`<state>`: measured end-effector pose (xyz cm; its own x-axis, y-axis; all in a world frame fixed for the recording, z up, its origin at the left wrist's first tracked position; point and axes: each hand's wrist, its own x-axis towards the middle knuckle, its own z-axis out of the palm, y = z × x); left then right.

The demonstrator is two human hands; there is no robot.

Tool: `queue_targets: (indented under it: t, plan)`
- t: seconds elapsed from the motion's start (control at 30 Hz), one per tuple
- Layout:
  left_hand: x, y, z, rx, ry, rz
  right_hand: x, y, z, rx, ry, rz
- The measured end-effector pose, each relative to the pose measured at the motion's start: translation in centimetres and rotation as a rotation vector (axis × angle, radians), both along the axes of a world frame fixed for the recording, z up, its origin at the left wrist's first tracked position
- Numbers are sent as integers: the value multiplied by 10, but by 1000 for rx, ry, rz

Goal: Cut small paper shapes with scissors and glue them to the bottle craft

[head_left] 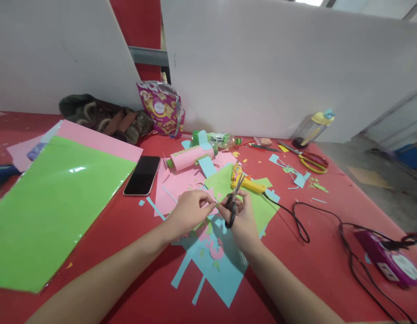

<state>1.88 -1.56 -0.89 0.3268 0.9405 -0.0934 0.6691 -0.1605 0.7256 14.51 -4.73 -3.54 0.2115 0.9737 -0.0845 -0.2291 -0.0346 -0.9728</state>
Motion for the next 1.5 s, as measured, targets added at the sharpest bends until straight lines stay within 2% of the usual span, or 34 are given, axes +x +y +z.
queue_targets:
  t: [0.5,0.7,1.03,1.1,1.17,1.27,1.37,1.5]
  plan:
    - [-11,3,-7,-51,1,-43,-5,-3,-7,8,-36,73]
    - [-16,5,-2,-53,58,-99,-6,-5,-13,25,-81,102]
    - [-25,13,10,-21,203,-148,-9,-6,-9,19,-155,90]
    - [-33,15,13,33,296,-208,-10,-7,-9,20,-159,92]
    - [-40,16,15,46,375,-364,-10,-7,-8,12,-168,100]
    - [-45,14,16,-99,525,-515,-11,-7,-8,2,-186,106]
    - [-40,9,17,-285,631,-549,-11,-7,-8,4,-183,112]
    - [-29,-1,19,-227,650,-500,-11,-7,-8,7,-179,112]
